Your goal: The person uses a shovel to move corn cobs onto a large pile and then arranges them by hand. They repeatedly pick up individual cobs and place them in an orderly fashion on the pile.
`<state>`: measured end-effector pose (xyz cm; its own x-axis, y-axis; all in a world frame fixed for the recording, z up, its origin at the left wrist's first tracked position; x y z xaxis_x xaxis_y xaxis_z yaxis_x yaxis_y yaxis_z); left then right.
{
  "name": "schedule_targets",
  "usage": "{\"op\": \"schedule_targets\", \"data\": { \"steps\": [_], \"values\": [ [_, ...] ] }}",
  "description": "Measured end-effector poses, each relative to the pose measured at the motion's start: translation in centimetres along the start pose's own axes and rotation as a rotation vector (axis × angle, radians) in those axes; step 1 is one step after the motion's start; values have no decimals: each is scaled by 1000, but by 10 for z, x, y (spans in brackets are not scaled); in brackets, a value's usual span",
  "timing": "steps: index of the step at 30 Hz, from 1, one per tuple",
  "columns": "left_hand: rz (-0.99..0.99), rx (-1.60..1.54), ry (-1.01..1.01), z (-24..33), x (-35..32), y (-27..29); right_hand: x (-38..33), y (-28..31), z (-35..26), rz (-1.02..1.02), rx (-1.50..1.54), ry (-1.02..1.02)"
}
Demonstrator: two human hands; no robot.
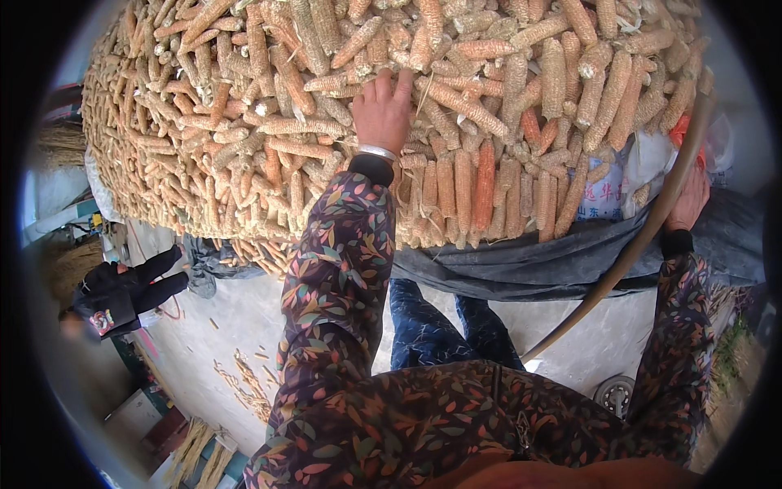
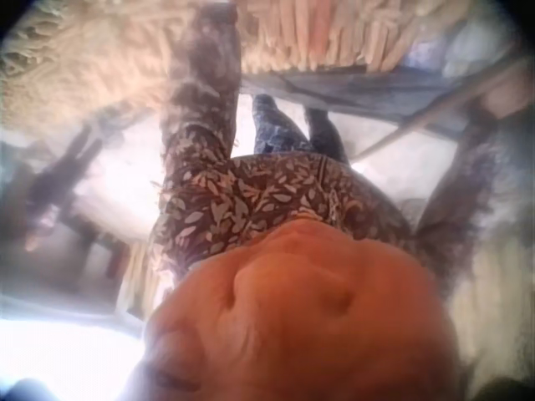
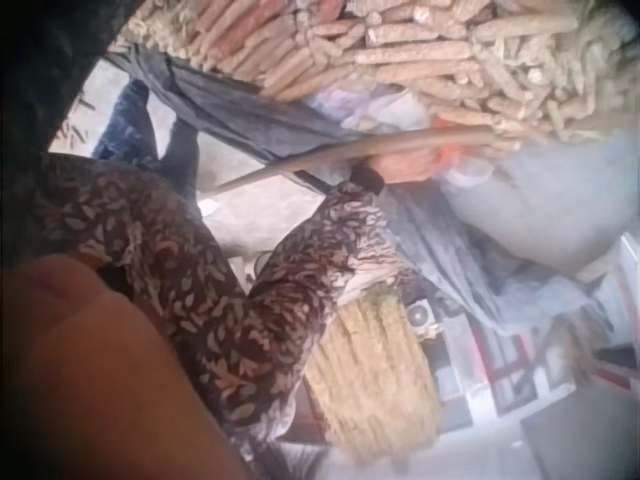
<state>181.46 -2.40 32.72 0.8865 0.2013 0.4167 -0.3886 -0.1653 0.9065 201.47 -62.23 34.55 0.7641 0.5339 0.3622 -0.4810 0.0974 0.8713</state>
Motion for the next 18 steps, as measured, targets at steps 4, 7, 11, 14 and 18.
{"op": "schedule_targets", "data": {
  "steps": [4,7,11,14,18],
  "values": [
    [-17,-10,-124,-16,-6,-13,2,2,9,-11,-51,-34],
    [-31,-110,-207,-30,-31,-1,1,0,-2,-57,-38,-37],
    [-98,-197,-426,-16,-83,13,4,-1,9,-71,-59,-33],
    [-258,-313,-532,-6,-138,9,11,13,2,-8,-31,-6],
    [-333,-379,-637,7,-172,16,16,22,-7,43,7,20]
  ]
}}
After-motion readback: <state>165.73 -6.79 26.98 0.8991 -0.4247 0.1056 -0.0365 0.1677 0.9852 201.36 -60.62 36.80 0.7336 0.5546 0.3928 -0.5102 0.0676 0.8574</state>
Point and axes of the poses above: each hand's wrist, its own x-axis towards the middle knuckle, its own y-axis out of the back of the hand, z = x × y, the point moved 3 cm from there along x, towards the middle knuckle, and after that the axes turned 2 degrees about x, right-handed, at the moved point
